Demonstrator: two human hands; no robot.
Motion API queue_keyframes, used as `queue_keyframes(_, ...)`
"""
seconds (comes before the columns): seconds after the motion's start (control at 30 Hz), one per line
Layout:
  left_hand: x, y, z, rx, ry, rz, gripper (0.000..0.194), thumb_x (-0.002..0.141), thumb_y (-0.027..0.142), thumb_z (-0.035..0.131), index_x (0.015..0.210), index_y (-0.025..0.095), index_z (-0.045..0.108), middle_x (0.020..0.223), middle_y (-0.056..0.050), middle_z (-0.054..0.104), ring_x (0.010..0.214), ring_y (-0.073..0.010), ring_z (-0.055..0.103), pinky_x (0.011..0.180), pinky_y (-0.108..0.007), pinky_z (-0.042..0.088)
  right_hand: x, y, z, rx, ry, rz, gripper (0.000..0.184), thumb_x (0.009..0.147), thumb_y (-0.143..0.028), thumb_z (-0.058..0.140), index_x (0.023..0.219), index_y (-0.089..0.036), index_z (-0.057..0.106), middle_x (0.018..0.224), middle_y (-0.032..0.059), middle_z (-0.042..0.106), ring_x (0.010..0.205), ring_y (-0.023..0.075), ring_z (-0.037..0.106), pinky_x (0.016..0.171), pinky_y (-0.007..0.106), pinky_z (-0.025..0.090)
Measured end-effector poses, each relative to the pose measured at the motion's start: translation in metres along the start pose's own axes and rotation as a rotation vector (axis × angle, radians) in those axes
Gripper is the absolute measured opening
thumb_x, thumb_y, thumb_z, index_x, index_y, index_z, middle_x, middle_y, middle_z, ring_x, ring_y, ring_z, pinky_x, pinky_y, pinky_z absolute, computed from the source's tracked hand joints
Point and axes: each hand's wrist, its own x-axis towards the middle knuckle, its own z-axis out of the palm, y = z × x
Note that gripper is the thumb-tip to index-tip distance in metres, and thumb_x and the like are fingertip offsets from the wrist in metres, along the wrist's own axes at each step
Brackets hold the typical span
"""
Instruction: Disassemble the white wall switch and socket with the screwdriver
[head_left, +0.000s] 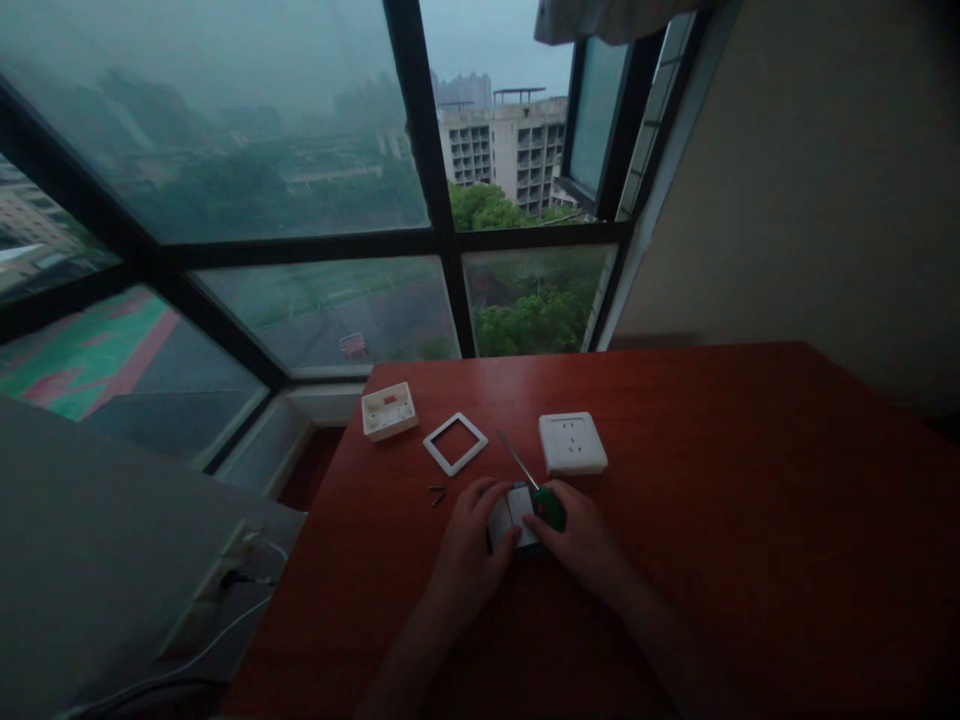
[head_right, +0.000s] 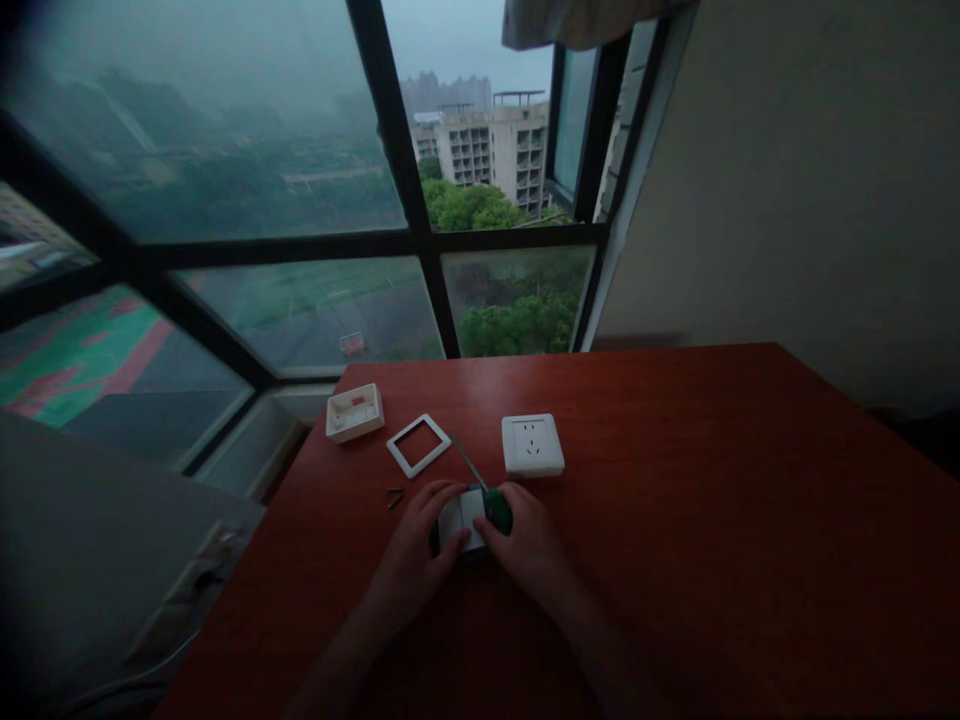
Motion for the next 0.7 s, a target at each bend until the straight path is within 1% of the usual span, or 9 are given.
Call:
queue_keyframes(0.13, 0.001, 0.001, 0.004, -0.041, 0.046, -0.01, 0.041, 0.08, 0.013, 0.058, 0.12, 0.021, 0.055, 0.125, -0.011, 0.055, 0.117, -0.0257, 0.052, 0.103, -0.045, 0.042, 0.001, -0.003, 0.0, -0.024, -0.005, 0.045, 0.012, 0.075, -0.027, 0.064, 0.077, -0.02, 0.054, 0.075, 0.0008, 0.062, 0.068, 0.0173, 0.057, 0.062, 0.026, 0.042)
queue_keyframes(0.23, 0.002, 0.003, 0.005, -0.042, 0.074, -0.001, 0.037, 0.081, 0.013, 0.057, 0.116, 0.021, 0.056, 0.12, -0.01, 0.057, 0.115, -0.0257, 0.053, 0.101, -0.045, 0.043, 0.003, -0.005, 0.002, -0.043, 0.009, 0.075, 0.013, 0.076, -0.028, 0.063, 0.074, -0.021, 0.052, 0.07, -0.0009, 0.06, 0.064, 0.0162, 0.055, 0.058, 0.025, 0.038)
queue_keyframes(0.43, 0.004, 0.003, 0.005, -0.004, 0.061, 0.028, 0.033, 0.083, 0.014, 0.055, 0.115, 0.022, 0.057, 0.121, -0.01, 0.057, 0.114, -0.0255, 0.053, 0.1, -0.046, 0.043, 0.011, -0.009, 0.008, -0.094, 0.047, 0.117, 0.016, 0.082, -0.034, 0.055, 0.07, -0.023, 0.051, 0.064, -0.0001, 0.06, 0.059, 0.0171, 0.055, 0.054, 0.026, 0.033)
queue_keyframes(0.57, 0.005, 0.005, 0.005, -0.01, 0.067, 0.04, 0.029, 0.084, 0.015, 0.055, 0.112, 0.022, 0.059, 0.119, -0.009, 0.058, 0.112, -0.0249, 0.055, 0.1, -0.045, 0.044, 0.014, -0.008, 0.009, -0.119, 0.058, 0.107, 0.019, 0.083, -0.035, 0.054, 0.069, -0.023, 0.051, 0.062, 0.0001, 0.059, 0.057, 0.0171, 0.054, 0.053, 0.026, 0.033)
queue_keyframes(0.7, 0.005, 0.006, 0.004, -0.027, 0.08, 0.031, 0.031, 0.083, 0.015, 0.056, 0.113, 0.022, 0.059, 0.118, -0.009, 0.058, 0.112, -0.0246, 0.055, 0.099, -0.043, 0.045, 0.006, -0.005, 0.006, -0.107, 0.031, 0.053, 0.014, 0.083, -0.035, 0.056, 0.077, -0.023, 0.054, 0.068, 0.0006, 0.063, 0.062, 0.0177, 0.058, 0.057, 0.026, 0.038)
